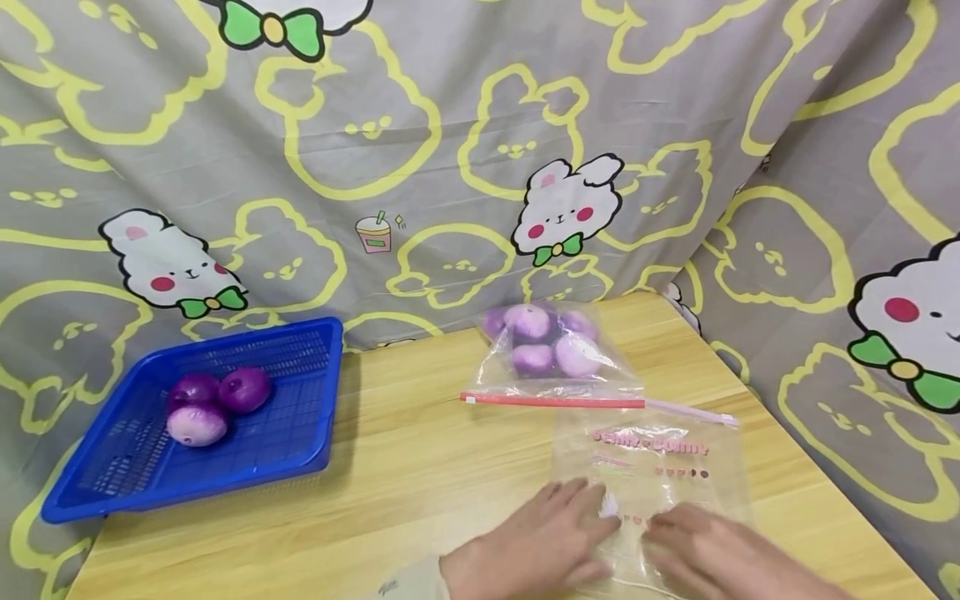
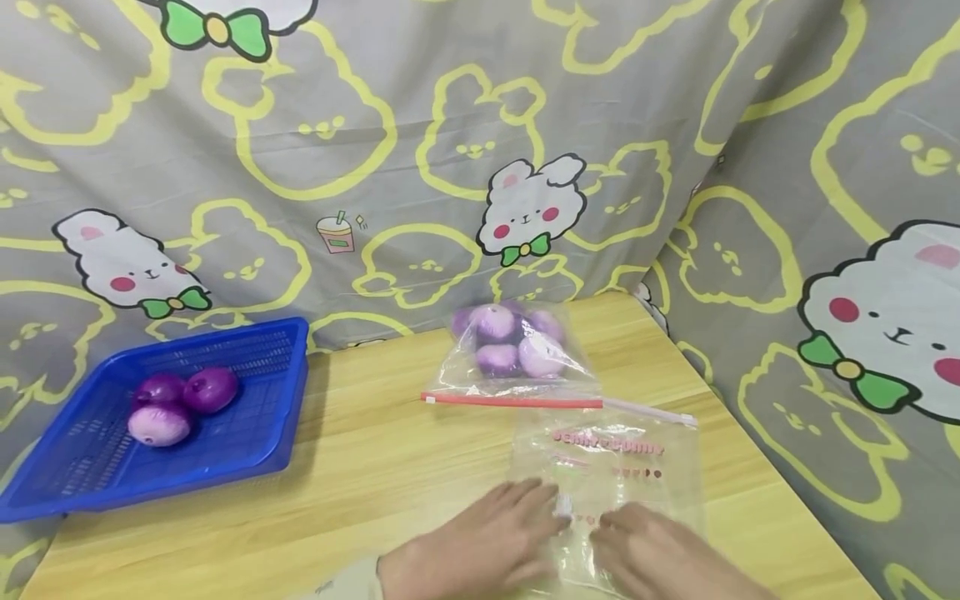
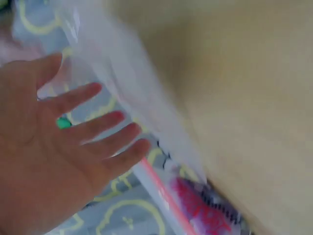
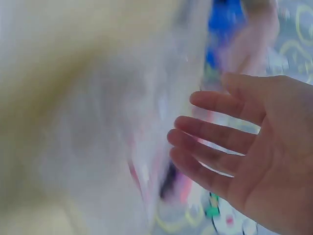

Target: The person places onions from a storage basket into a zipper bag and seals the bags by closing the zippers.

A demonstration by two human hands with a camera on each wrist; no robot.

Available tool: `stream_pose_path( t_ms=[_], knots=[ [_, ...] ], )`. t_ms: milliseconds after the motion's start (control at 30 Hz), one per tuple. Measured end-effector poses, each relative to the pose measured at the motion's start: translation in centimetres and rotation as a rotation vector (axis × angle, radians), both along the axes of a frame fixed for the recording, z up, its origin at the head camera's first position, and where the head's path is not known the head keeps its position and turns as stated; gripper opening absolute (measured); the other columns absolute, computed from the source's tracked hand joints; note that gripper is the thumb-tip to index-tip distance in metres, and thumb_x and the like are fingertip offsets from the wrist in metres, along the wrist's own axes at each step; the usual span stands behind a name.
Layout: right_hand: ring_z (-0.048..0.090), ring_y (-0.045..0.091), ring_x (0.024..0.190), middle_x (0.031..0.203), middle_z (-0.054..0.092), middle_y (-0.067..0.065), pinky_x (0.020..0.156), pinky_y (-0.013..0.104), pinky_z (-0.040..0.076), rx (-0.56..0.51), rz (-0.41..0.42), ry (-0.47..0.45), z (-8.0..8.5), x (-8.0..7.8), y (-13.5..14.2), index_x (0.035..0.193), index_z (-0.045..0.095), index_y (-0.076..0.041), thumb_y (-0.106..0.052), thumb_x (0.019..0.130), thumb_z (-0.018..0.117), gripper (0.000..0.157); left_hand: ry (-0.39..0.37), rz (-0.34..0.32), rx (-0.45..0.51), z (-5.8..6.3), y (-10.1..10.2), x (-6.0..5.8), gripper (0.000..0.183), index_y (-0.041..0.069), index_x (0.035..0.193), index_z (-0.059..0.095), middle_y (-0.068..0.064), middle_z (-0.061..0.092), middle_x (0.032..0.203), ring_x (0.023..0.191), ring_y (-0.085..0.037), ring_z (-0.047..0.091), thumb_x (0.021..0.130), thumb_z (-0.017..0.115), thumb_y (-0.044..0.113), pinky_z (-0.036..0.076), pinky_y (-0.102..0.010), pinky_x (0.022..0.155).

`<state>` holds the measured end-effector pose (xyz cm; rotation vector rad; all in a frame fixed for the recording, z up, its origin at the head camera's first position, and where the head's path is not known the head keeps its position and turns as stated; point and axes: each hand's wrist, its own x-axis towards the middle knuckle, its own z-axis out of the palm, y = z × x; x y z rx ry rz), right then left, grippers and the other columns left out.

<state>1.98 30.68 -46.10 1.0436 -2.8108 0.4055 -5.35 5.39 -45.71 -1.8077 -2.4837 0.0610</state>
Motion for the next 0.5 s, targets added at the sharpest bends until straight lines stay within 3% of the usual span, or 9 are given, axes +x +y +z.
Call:
stream_pose_path(
  t_ms=[67,133,200,333,400,433,500],
  knots=[
    [0.063,0.015,0.1,0.113,0.066,-0.003,0.077,0.038,0.057,0.049,-0.146,-0.079,1.2,-0.9,1.0,0.115,0.072,-0.019,-0.03,0.095,0.067,0.023,-0.038,-0.031,-0.059,-0.6,-1.3,1.2,0.057,0.026,0.145,0.049,-0.007,0.046,0.147,0.132,-0.025,0.049,0.102,0.034,0.059,0.049,-0.038,0.1],
    [0.062,0.019,0.106,0.119,0.064,-0.002,0.082,0.043,0.056,0.096,-0.204,-0.065,1.6,-1.9,1.2,0.121,0.07,-0.02,-0.031,0.094,0.068,0.029,-0.03,-0.038,-0.072,-1.4,-2.6,2.2,0.056,0.028,0.143,0.051,-0.006,0.049,0.144,0.128,-0.024,0.052,0.101,0.032,0.061,0.052,-0.035,0.094],
    [0.062,0.025,0.107,0.122,0.064,0.004,0.084,0.046,0.055,0.112,-0.203,-0.009,1.3,-2.7,1.0,0.125,0.067,-0.017,-0.027,0.09,0.073,0.037,0.019,-0.031,-0.06,-2.2,-4.0,3.2,0.052,0.031,0.139,0.053,-0.003,0.052,0.139,0.124,-0.022,0.054,0.101,0.034,0.061,0.053,-0.032,0.09],
    [0.06,0.032,0.11,0.129,0.061,0.014,0.084,0.052,0.053,0.127,-0.122,-0.005,0.0,-3.2,-0.3,0.134,0.06,-0.015,-0.028,0.088,0.072,0.049,0.187,0.002,0.035,-4.2,-6.9,4.8,0.041,0.031,0.132,0.057,0.002,0.058,0.132,0.118,-0.015,0.058,0.103,0.04,0.054,0.052,-0.026,0.085],
    [0.059,0.033,0.111,0.132,0.059,0.016,0.083,0.051,0.054,0.134,-0.054,0.009,-0.6,-3.2,-1.4,0.136,0.058,-0.014,-0.032,0.091,0.068,0.049,0.297,0.032,0.125,-6.4,-8.5,5.5,0.038,0.029,0.128,0.061,0.003,0.061,0.128,0.114,-0.014,0.061,0.102,0.044,0.05,0.053,-0.026,0.083],
    [0.058,0.032,0.112,0.133,0.058,0.015,0.083,0.051,0.053,0.138,-0.02,0.02,-0.8,-3.1,-2.0,0.137,0.058,-0.015,-0.034,0.094,0.066,0.048,0.338,0.061,0.173,-8.1,-9.4,5.9,0.037,0.028,0.126,0.063,0.004,0.062,0.127,0.112,-0.013,0.062,0.102,0.045,0.049,0.053,-0.027,0.082],
    [0.057,0.03,0.115,0.135,0.057,0.013,0.084,0.049,0.053,0.145,0.034,0.02,-1.0,-3.3,-3.3,0.139,0.056,-0.015,-0.036,0.099,0.06,0.045,0.331,0.162,0.223,-11.8,-11.1,6.5,0.041,0.025,0.125,0.065,0.003,0.065,0.124,0.111,-0.012,0.063,0.101,0.046,0.051,0.052,-0.028,0.08]
  ],
)
